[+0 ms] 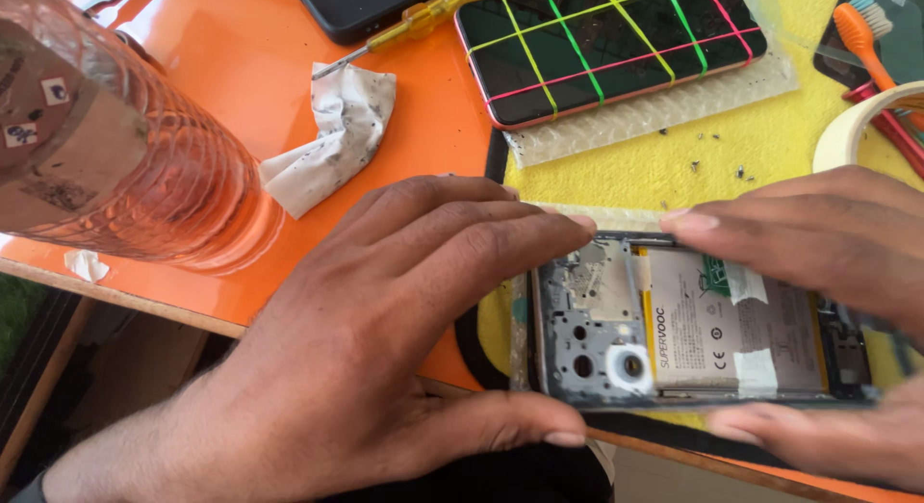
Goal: The person applies pieces of tape to the internal components of a mobile phone, fits a frame onto the device, and uses a screwdriver to secure a part.
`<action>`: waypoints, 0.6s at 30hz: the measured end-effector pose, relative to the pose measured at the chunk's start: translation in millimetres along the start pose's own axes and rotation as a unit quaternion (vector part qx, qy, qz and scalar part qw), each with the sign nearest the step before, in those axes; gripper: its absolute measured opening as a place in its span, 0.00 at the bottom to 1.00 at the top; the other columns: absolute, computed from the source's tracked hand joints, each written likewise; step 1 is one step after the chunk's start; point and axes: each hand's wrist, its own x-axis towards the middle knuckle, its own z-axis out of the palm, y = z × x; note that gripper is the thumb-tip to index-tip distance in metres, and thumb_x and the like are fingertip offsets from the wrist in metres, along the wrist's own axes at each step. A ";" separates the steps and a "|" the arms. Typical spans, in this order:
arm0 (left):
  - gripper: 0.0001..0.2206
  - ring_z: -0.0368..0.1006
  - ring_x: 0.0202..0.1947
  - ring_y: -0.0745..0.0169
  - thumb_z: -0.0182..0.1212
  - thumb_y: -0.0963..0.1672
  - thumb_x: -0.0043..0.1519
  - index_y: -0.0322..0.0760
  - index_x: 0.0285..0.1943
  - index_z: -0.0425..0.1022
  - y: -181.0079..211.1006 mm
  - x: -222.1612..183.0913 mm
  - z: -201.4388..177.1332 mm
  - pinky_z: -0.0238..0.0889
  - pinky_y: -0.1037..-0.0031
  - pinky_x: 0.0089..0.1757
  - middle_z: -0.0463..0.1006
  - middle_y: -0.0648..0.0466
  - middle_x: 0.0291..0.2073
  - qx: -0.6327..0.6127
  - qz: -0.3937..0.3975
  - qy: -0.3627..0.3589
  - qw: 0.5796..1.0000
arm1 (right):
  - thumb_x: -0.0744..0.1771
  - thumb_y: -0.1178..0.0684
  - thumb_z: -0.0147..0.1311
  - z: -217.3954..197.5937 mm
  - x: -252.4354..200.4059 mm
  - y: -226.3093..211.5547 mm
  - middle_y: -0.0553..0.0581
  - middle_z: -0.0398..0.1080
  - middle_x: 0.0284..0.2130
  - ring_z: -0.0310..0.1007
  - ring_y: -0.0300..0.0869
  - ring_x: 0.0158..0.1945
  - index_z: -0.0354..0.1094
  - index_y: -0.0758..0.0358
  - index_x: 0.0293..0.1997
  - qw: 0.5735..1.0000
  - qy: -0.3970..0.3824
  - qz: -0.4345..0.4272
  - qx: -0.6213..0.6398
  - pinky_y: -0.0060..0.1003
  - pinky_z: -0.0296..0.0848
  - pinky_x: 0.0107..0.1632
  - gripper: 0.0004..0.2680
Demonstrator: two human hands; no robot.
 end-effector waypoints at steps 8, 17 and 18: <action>0.33 0.67 0.64 0.44 0.71 0.54 0.57 0.34 0.66 0.67 -1.0 -3.9 4.5 0.64 0.57 0.58 0.73 0.47 0.60 0.047 0.013 0.009 0.999 | 0.50 0.34 0.71 7.3 0.4 -1.4 0.59 0.73 0.54 0.74 0.51 0.56 0.64 0.58 0.63 0.998 0.005 0.000 -0.065 0.48 0.73 0.55 0.38; 0.35 0.66 0.64 0.43 0.71 0.55 0.56 0.31 0.66 0.69 -5.0 -5.4 6.2 0.63 0.58 0.58 0.72 0.45 0.61 0.053 0.007 -0.002 0.999 | 0.48 0.32 0.70 8.5 1.8 -0.7 0.58 0.74 0.51 0.74 0.50 0.54 0.66 0.59 0.62 0.996 0.012 0.014 -0.082 0.48 0.72 0.54 0.39; 0.35 0.65 0.65 0.43 0.71 0.55 0.56 0.30 0.67 0.69 -5.4 -5.6 6.6 0.63 0.58 0.59 0.72 0.45 0.61 0.054 0.007 -0.001 0.999 | 0.48 0.32 0.70 8.6 1.5 -0.5 0.58 0.74 0.51 0.73 0.50 0.54 0.66 0.59 0.61 0.996 0.013 0.012 -0.083 0.48 0.72 0.54 0.39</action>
